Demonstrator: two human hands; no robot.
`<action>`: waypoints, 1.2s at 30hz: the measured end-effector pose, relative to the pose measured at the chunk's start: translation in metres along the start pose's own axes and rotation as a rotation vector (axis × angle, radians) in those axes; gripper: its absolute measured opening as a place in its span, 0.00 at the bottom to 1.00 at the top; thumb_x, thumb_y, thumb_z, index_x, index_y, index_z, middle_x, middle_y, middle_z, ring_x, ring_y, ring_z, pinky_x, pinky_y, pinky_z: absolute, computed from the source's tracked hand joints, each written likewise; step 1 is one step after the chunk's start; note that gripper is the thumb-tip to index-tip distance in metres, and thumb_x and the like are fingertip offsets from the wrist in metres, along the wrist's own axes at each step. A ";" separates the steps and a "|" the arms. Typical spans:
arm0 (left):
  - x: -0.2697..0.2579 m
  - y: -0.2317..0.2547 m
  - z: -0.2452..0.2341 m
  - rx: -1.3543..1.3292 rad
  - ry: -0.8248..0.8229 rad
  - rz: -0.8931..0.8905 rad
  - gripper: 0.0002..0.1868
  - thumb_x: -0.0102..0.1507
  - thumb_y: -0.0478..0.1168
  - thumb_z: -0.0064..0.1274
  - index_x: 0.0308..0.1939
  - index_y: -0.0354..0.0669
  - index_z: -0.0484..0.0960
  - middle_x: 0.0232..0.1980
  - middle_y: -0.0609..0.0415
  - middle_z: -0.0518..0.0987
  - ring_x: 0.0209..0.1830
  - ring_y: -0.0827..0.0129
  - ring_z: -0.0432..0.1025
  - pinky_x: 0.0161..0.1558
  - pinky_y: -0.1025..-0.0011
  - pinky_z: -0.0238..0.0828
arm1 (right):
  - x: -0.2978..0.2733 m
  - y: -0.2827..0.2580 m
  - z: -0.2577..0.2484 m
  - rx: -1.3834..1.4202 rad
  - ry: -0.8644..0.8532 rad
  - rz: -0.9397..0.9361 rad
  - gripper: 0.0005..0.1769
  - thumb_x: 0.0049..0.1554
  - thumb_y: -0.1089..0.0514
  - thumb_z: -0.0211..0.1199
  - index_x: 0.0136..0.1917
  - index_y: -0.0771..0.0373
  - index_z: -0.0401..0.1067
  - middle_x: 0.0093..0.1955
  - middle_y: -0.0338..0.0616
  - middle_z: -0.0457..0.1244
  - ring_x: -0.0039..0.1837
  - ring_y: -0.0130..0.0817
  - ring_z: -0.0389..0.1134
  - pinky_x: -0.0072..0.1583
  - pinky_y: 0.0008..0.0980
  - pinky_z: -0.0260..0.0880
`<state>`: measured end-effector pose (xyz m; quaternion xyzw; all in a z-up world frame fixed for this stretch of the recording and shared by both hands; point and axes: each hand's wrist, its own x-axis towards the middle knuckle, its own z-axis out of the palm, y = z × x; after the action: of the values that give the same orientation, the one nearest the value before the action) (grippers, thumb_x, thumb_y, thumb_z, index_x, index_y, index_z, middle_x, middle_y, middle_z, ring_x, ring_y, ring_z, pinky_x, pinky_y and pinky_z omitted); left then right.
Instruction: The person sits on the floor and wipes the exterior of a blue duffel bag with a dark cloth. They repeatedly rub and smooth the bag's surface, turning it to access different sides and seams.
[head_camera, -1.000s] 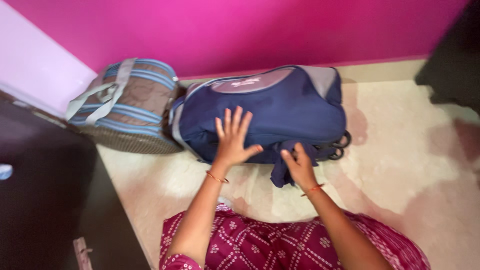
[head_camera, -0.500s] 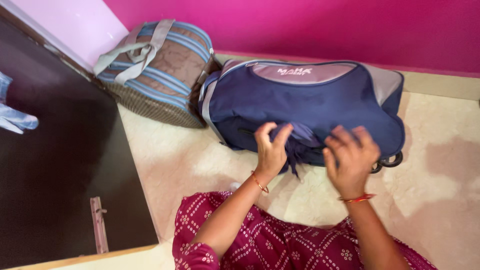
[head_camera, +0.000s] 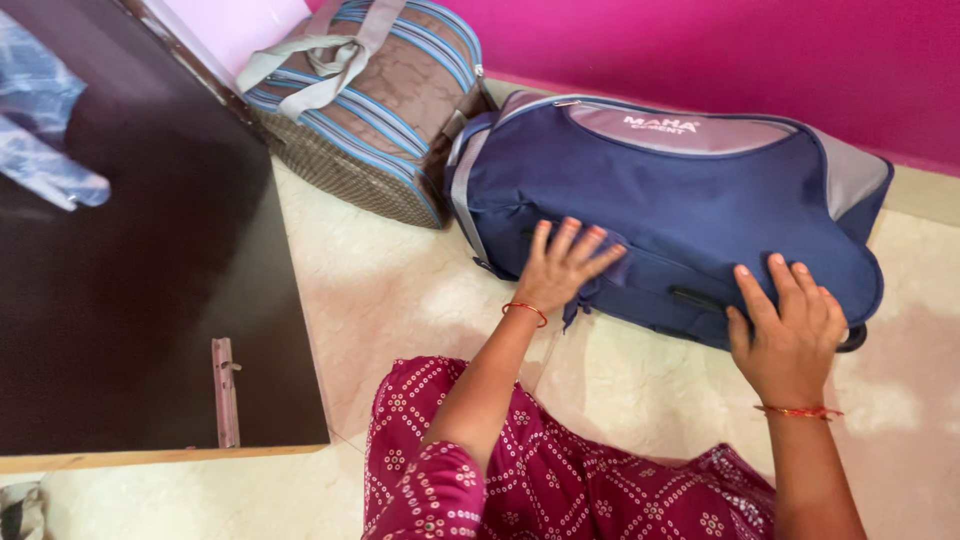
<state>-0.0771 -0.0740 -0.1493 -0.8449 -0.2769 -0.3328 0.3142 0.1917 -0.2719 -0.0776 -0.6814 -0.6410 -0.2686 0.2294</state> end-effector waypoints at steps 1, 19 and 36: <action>-0.005 -0.004 0.002 -0.029 0.004 -0.079 0.34 0.71 0.38 0.45 0.79 0.75 0.59 0.82 0.53 0.49 0.82 0.47 0.47 0.78 0.41 0.49 | -0.002 0.001 0.001 0.010 0.000 0.009 0.25 0.64 0.49 0.67 0.73 0.47 0.73 0.78 0.46 0.61 0.80 0.44 0.59 0.77 0.47 0.53; -0.016 -0.064 0.008 -0.583 0.279 -1.280 0.46 0.53 0.20 0.43 0.76 0.45 0.54 0.71 0.34 0.64 0.72 0.36 0.59 0.72 0.52 0.53 | -0.002 -0.006 -0.003 0.059 0.034 0.063 0.29 0.59 0.50 0.65 0.73 0.50 0.70 0.79 0.44 0.60 0.80 0.45 0.58 0.78 0.52 0.52; -0.040 0.105 0.040 -0.233 -0.107 -0.422 0.28 0.65 0.38 0.47 0.72 0.53 0.71 0.78 0.32 0.51 0.72 0.30 0.53 0.70 0.30 0.48 | -0.002 -0.013 0.010 0.005 -0.003 0.080 0.36 0.58 0.51 0.67 0.78 0.52 0.67 0.82 0.51 0.56 0.84 0.50 0.52 0.79 0.54 0.45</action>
<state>-0.0155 -0.1242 -0.2387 -0.8154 -0.4232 -0.3753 0.1232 0.1797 -0.2656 -0.0868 -0.7065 -0.6141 -0.2567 0.2406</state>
